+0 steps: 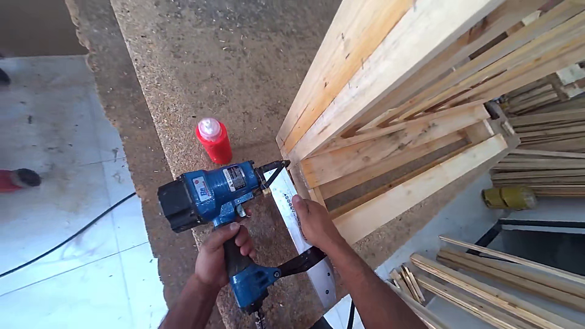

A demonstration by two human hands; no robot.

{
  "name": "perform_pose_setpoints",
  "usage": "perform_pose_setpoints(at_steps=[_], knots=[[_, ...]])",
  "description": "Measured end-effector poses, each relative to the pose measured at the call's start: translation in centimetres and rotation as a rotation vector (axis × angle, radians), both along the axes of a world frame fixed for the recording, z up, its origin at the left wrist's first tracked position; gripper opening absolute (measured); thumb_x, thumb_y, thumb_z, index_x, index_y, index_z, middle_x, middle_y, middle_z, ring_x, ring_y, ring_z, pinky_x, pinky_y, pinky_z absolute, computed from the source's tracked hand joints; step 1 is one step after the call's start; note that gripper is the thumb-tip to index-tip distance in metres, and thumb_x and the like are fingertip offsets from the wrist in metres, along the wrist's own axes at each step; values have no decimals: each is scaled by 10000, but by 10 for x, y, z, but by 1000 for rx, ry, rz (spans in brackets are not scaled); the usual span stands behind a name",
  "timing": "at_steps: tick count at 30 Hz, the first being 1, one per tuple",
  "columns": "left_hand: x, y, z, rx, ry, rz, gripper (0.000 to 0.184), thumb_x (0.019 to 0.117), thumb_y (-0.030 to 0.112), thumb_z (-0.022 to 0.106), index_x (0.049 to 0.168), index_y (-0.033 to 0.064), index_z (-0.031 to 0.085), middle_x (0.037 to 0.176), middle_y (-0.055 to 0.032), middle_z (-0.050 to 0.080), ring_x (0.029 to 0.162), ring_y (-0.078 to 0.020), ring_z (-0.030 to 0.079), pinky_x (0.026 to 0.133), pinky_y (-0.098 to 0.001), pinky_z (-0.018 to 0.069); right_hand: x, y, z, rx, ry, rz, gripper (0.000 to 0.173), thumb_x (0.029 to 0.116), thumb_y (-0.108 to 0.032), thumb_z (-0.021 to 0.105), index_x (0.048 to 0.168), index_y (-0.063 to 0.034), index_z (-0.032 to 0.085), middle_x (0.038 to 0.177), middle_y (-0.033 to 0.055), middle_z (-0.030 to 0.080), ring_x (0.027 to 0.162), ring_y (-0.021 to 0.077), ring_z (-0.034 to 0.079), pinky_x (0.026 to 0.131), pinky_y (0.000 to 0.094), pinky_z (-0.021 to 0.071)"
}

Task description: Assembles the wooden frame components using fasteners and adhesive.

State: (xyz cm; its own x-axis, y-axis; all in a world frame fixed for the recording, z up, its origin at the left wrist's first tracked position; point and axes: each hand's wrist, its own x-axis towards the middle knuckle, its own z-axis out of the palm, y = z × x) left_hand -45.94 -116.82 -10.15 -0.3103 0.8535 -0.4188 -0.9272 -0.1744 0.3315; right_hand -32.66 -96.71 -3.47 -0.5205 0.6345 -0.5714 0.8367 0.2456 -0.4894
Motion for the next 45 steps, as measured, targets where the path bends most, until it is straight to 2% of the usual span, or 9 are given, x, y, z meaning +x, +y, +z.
perform_pose_setpoints(at_steps=[5, 8, 12, 14, 17, 24, 27, 29, 45], knots=[[2, 18, 1, -7, -37, -44, 382, 904, 235, 613, 1251, 76, 615, 593, -20, 543, 532, -179, 635, 612, -418, 623, 7, 6, 6, 90, -85, -41, 630, 1083, -574, 263, 975, -97, 660, 829, 114, 643, 806, 272, 668, 719, 506, 547], [5, 14, -6, 62, -51, -40, 410, 895, 207, 650, 1281, 79, 605, 612, -17, 560, 559, -184, 647, 643, -435, 620, -20, -7, 36, 419, -9, 91, 489, 1069, -442, 471, 1341, -68, 629, 1179, 149, 689, 1092, 308, 679, 935, 520, 559], [16, 5, -20, 87, -80, 11, 403, 898, 193, 668, 1277, 70, 606, 638, -33, 591, 574, -195, 656, 639, -441, 619, -134, -4, 45, 349, 356, 200, 884, 840, -543, 784, 1494, -35, 474, 1401, 199, 574, 1228, 342, 607, 986, 546, 537], [18, 1, -20, 71, -63, 30, 379, 885, 195, 689, 1242, 78, 641, 632, -30, 598, 557, -186, 651, 620, -432, 621, -199, -2, 11, 173, 424, 198, 951, 714, -464, 910, 1456, -57, 473, 1312, 176, 611, 1112, 313, 659, 899, 538, 586], [21, -5, -23, 128, -54, 37, 381, 901, 191, 702, 1255, 62, 649, 646, -43, 621, 569, -195, 664, 626, -440, 622, -229, 6, -6, 149, 487, 194, 631, 781, -307, 862, 1299, -63, 595, 1033, 134, 735, 930, 282, 733, 777, 533, 615], [-1, -2, -27, 167, -28, 35, 428, 908, 199, 688, 1311, 68, 625, 649, -34, 619, 571, -188, 665, 624, -427, 624, -13, 6, 101, 298, 1011, 9, 571, 868, -224, 817, 1363, -126, 550, 1226, 42, 682, 1044, 170, 701, 837, 383, 651], [-12, 7, -25, 152, -2, -5, 419, 910, 211, 685, 1305, 84, 629, 644, -28, 607, 570, -183, 664, 622, -418, 627, 79, 20, 100, 444, 1041, -321, 620, 813, -263, 853, 1320, -123, 525, 1260, 113, 705, 1130, 314, 702, 920, 479, 631], [-15, 12, -22, 131, 5, -30, 421, 900, 215, 692, 1296, 86, 629, 635, -25, 601, 563, -178, 660, 617, -410, 624, 114, 30, 86, 603, 870, -505, 643, 760, -213, 825, 1279, -58, 478, 1159, 69, 729, 1073, 219, 726, 881, 391, 643], [-4, 24, -11, 131, -27, -64, 453, 895, 186, 692, 1319, 49, 613, 623, -32, 586, 557, -187, 653, 626, -424, 623, 163, 35, 30, 651, 632, -612, 814, 779, -249, 788, 1375, 66, 332, 1175, 94, 680, 1060, 91, 701, 881, 275, 618]])
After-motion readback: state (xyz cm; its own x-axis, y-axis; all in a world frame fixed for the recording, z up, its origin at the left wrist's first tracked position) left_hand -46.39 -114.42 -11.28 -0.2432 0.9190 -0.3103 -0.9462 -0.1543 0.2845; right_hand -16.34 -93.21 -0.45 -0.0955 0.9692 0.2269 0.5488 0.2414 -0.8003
